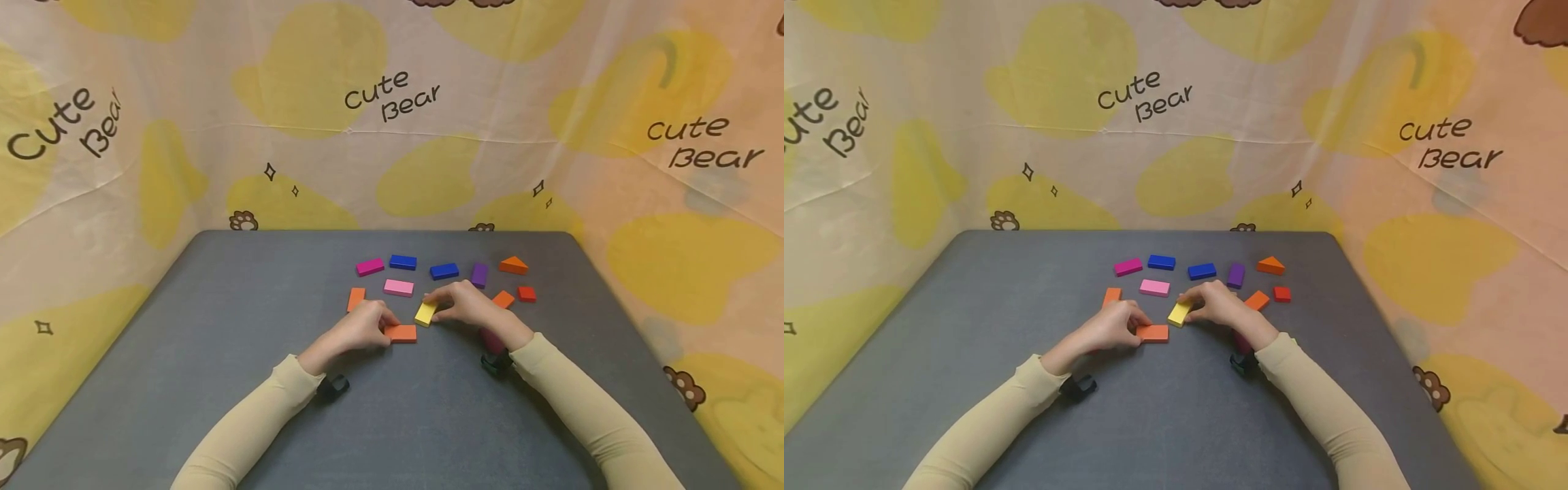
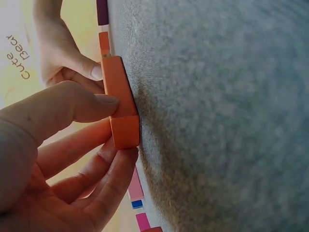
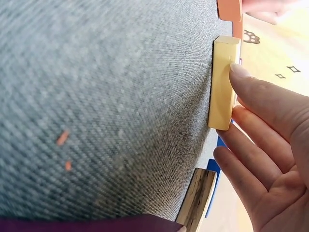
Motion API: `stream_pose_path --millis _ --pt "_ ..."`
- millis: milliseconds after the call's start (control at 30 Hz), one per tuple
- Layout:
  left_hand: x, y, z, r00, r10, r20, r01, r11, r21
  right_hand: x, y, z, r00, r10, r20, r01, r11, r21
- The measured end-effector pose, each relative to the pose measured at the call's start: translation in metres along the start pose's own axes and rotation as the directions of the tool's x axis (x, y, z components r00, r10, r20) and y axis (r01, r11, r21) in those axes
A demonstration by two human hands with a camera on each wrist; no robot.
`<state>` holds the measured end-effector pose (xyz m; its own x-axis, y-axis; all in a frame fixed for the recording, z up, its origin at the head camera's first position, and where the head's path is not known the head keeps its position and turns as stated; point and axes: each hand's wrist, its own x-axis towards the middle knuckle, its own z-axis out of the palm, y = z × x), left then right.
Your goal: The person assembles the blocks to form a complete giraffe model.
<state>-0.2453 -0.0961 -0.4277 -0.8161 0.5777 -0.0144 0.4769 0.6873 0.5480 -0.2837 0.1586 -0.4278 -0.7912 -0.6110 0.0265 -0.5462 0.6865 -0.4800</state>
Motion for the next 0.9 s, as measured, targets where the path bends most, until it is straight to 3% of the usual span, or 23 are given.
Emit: stream_pose_path --millis 400,900 --pt "-0.002 -0.006 -0.001 0.999 0.032 -0.021 -0.033 0.996 -0.080 0.000 0.001 0.001 1.000 0.009 0.004 -0.009 1.000 -0.002" --pt "-0.005 -0.014 -0.003 0.999 -0.043 0.021 0.046 0.988 -0.144 0.000 -0.001 0.001 1.000 0.010 0.006 -0.010 1.000 -0.009"
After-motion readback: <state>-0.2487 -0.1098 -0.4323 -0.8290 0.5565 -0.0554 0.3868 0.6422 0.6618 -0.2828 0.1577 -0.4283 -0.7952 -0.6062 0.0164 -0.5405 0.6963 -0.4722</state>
